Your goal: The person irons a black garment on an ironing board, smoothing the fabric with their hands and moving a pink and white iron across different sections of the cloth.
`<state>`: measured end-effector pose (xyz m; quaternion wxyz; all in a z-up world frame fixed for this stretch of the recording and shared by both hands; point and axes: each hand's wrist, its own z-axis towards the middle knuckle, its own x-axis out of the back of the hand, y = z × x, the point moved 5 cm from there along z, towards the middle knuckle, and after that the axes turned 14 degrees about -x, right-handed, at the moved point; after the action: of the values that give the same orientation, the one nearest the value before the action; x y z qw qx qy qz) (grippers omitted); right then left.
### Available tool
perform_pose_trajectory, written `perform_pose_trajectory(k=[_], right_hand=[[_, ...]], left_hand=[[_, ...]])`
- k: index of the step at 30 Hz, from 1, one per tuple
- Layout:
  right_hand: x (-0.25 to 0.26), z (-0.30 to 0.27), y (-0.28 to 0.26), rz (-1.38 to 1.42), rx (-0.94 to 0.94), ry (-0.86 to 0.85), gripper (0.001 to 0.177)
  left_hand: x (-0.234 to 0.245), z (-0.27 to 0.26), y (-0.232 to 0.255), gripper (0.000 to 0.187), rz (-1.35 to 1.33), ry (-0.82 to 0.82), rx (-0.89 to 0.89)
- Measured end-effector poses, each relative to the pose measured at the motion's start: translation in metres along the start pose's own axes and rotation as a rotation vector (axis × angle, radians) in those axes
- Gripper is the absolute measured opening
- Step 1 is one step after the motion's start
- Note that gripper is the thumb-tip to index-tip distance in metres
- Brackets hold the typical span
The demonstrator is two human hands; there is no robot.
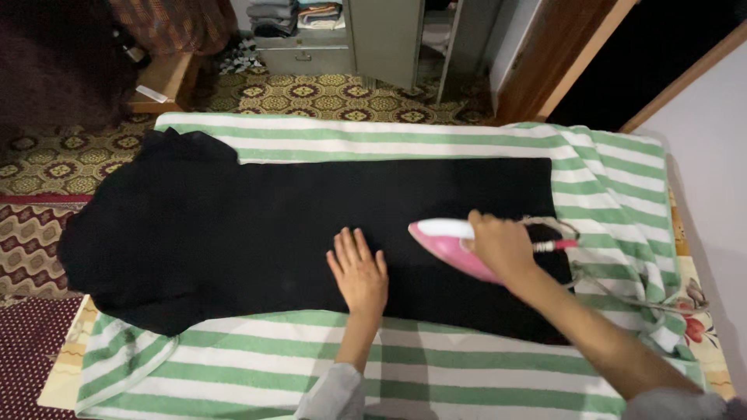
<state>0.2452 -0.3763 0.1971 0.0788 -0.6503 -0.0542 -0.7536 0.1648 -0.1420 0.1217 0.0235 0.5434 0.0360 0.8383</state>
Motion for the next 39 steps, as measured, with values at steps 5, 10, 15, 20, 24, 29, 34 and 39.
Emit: perform_pose_trajectory(k=[5,10,15,20,24,29,34,39], right_hand=[[-0.009,0.059,0.026,-0.013,-0.048,0.070,0.036],[-0.023,0.104,0.051,-0.015,-0.106,0.078,0.040],[-0.033,0.137,0.068,-0.030,-0.181,0.105,0.038],[-0.027,0.130,0.067,0.079,-0.228,0.006,0.037],[-0.016,0.074,0.047,0.042,-0.171,-0.081,0.035],[0.002,-0.016,0.036,0.061,-0.106,-0.115,0.035],[0.011,-0.012,0.062,0.013,-0.123,-0.063,0.042],[-0.004,0.036,0.108,-0.025,-0.226,0.000,0.042]], left_hand=[[-0.007,0.008,0.032,0.061,-0.181,0.090,-0.173],[-0.015,0.007,0.034,0.063,-0.187,0.001,-0.198],[-0.018,0.007,0.033,0.064,-0.163,-0.057,-0.203],[-0.021,0.006,0.033,0.066,-0.142,-0.078,-0.197],[-0.021,0.007,0.032,0.066,-0.138,-0.080,-0.201],[-0.023,0.003,0.033,0.066,-0.149,-0.072,-0.210],[-0.020,0.006,0.032,0.065,-0.162,-0.052,-0.220],[-0.019,0.002,0.032,0.064,-0.153,-0.072,-0.221]])
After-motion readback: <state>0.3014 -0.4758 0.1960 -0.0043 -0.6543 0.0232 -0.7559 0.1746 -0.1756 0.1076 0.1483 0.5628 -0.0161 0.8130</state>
